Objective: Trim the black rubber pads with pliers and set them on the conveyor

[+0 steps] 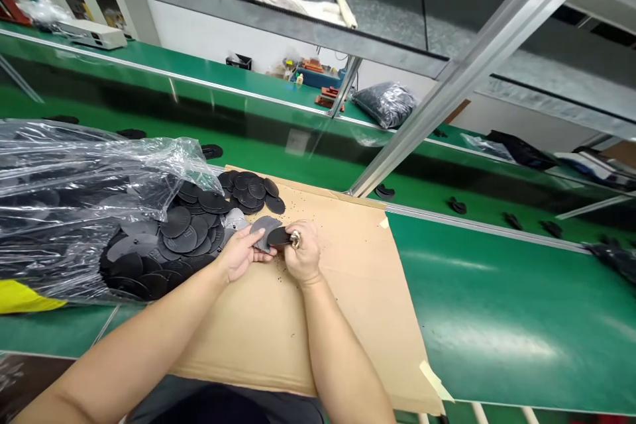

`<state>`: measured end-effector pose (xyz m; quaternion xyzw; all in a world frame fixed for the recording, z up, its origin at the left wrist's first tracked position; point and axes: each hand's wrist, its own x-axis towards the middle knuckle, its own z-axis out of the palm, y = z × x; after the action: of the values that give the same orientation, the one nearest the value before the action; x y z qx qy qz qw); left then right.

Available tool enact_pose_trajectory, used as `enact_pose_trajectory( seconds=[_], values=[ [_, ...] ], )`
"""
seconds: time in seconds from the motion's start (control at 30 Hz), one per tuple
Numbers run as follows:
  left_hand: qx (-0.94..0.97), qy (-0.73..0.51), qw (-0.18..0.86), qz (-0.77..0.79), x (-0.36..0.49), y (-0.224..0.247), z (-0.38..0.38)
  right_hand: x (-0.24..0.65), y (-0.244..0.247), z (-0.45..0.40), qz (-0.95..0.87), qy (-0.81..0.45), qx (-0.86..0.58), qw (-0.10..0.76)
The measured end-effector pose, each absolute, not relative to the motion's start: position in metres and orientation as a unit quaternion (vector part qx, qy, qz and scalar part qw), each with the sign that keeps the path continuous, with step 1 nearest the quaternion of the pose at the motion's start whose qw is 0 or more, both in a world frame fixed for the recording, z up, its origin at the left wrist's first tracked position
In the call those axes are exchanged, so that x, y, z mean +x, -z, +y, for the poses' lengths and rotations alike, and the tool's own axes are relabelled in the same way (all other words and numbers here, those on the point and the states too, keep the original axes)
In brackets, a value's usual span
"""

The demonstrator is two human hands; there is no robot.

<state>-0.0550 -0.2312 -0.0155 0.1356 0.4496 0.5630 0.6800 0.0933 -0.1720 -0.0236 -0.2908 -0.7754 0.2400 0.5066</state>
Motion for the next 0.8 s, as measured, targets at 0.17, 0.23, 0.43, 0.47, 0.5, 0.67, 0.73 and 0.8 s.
enact_pose_trajectory(
  seconds=[0.17, 0.23, 0.43, 0.47, 0.5, 0.67, 0.73, 0.8],
  values=[
    [0.153, -0.565, 0.665, 0.464, -0.057, 0.014, -0.234, 0.092, 0.02, -0.171, -0.827, -0.221, -0.265, 0.445],
    [0.147, -0.592, 0.64, 0.467, -0.057, 0.015, -0.233, 0.092, 0.021, -0.171, -0.797, -0.231, -0.303, 0.468],
    [0.164, -0.636, 0.591, 0.469, -0.055, 0.02, -0.232, 0.093, 0.025, -0.179, -0.701, -0.422, -0.392, 0.42],
    [0.17, -0.633, 0.589, 0.473, -0.055, 0.02, -0.232, 0.093, 0.025, -0.18, -0.697, -0.439, -0.393, 0.409],
    [0.174, -0.628, 0.588, 0.478, -0.055, 0.02, -0.233, 0.092, 0.025, -0.18, -0.693, -0.45, -0.392, 0.404],
    [0.206, -0.622, 0.578, 0.487, -0.054, 0.023, -0.234, 0.091, 0.026, -0.18, -0.681, -0.471, -0.382, 0.41],
    [0.227, -0.629, 0.565, 0.482, -0.055, 0.025, -0.234, 0.091, 0.026, -0.18, -0.681, -0.478, -0.378, 0.406],
    [0.248, -0.627, 0.559, 0.482, -0.055, 0.028, -0.235, 0.091, 0.025, -0.18, -0.683, -0.483, -0.371, 0.403]
  ],
)
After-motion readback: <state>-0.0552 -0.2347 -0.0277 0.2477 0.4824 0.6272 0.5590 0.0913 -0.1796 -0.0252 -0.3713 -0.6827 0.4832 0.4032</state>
